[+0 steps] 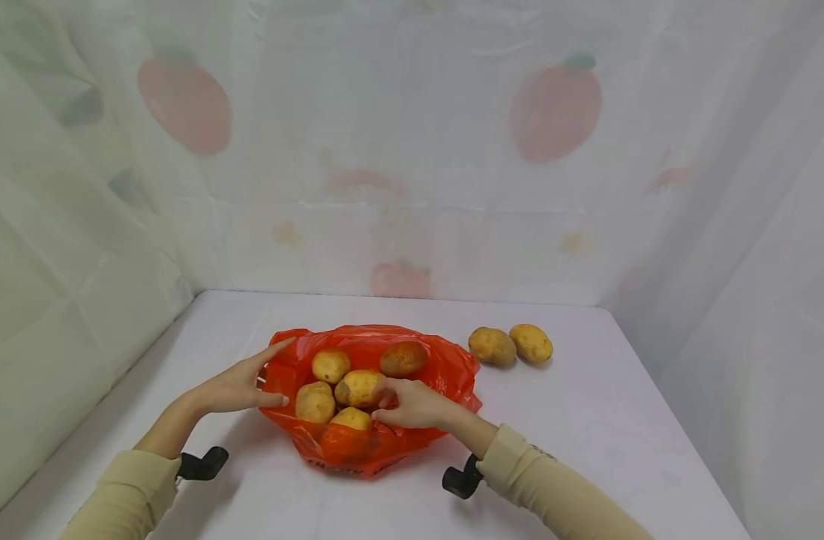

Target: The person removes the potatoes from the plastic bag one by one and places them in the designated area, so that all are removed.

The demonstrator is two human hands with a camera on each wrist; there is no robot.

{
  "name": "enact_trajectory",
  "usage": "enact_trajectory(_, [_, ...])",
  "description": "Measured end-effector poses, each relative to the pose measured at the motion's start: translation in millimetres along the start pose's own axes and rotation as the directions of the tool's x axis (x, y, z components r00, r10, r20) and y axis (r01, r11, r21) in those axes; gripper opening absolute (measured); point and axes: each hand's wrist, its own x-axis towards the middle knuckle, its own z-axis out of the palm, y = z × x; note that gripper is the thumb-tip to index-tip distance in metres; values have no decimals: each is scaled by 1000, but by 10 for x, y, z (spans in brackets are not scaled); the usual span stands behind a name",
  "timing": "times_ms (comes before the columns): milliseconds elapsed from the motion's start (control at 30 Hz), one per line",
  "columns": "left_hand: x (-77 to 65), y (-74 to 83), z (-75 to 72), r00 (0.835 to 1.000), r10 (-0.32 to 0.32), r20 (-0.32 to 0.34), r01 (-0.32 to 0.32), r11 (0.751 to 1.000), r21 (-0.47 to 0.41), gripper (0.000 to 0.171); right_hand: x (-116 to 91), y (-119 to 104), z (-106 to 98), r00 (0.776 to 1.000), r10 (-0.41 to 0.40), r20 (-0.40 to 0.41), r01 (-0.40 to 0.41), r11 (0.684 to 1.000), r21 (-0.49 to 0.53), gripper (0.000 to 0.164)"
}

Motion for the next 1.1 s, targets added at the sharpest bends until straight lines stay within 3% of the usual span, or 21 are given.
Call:
enact_trajectory(300, [-2,-15,-5,1000,16,-5,-16,1000,25,92,55,10,83,999,-1,41,4,998,-57,30])
enact_trajectory(633, [10,-14,15,1000,-9,-11,9,1000,8,91,68,-28,132,991,2,136,5,999,-51,42])
enact_trajectory(1100, [1,-19,21,1000,-3,-7,3,1000,10,92,129,-88,178,976,-98,195,131,978,-162,59])
